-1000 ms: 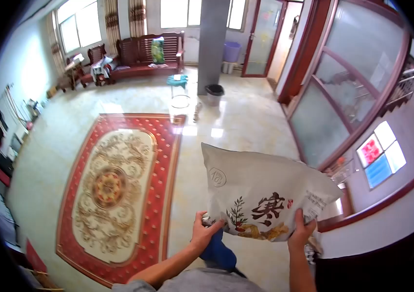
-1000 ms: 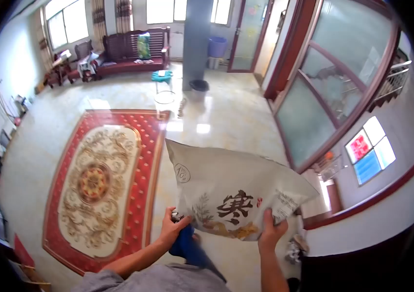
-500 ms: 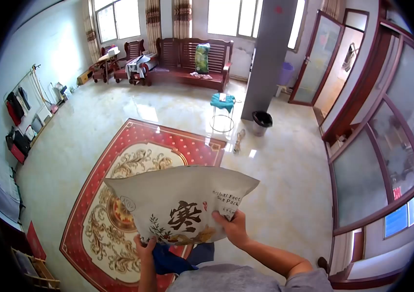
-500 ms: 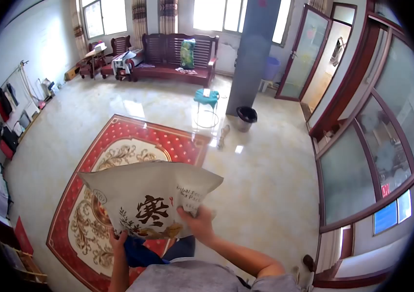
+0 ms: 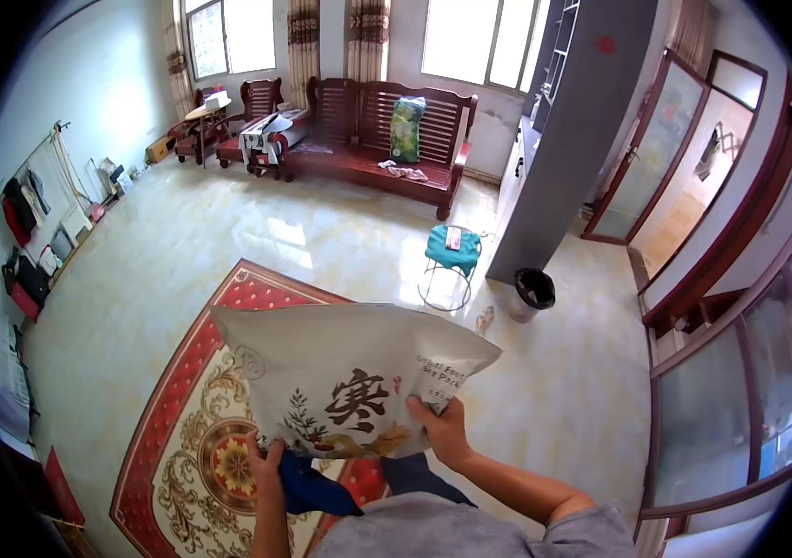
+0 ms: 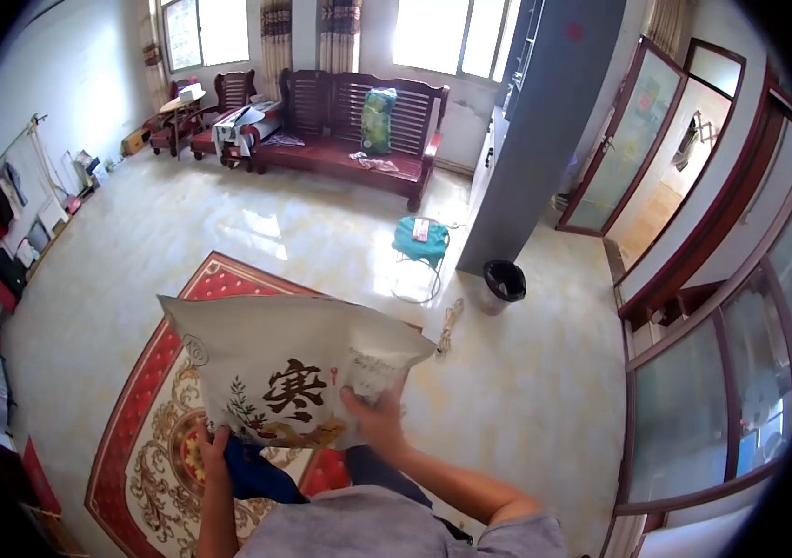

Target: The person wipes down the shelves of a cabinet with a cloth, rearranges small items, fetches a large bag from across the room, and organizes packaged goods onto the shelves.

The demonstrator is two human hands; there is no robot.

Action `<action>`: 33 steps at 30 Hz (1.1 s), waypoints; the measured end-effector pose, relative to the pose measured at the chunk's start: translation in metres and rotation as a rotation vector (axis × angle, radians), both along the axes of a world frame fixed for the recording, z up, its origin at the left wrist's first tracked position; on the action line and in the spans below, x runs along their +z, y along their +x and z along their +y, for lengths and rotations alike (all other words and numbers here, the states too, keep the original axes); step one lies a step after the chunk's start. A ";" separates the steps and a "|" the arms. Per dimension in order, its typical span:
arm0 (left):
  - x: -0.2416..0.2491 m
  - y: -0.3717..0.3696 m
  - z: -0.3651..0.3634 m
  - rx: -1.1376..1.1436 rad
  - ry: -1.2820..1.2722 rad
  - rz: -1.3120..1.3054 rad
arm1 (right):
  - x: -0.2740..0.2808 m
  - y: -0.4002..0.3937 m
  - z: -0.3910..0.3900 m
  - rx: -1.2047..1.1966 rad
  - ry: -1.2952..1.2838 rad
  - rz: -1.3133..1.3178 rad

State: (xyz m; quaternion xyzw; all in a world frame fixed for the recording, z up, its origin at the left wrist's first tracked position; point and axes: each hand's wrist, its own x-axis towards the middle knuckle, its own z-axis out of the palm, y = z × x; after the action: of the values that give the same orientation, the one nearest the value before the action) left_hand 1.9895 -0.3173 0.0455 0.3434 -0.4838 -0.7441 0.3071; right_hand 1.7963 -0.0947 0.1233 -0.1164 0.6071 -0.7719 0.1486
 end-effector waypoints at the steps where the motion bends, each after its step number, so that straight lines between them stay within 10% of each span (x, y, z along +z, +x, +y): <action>1: 0.003 -0.025 -0.021 0.010 -0.030 -0.012 | 0.003 -0.029 -0.021 0.017 -0.002 0.023; 11: 0.036 -0.268 -0.142 0.380 0.032 -0.151 | 0.022 -0.302 -0.199 0.297 -0.076 -0.089; 33: 0.038 -0.927 -0.412 -0.325 -0.053 -0.057 | 0.005 -0.845 -0.367 -0.332 0.092 -0.071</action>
State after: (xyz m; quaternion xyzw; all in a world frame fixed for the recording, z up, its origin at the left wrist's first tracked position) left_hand 1.0621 -0.7295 0.0839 0.2736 -0.5609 -0.7608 0.1778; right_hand 0.9510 -0.4619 0.1281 0.0199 0.6472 -0.7607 0.0454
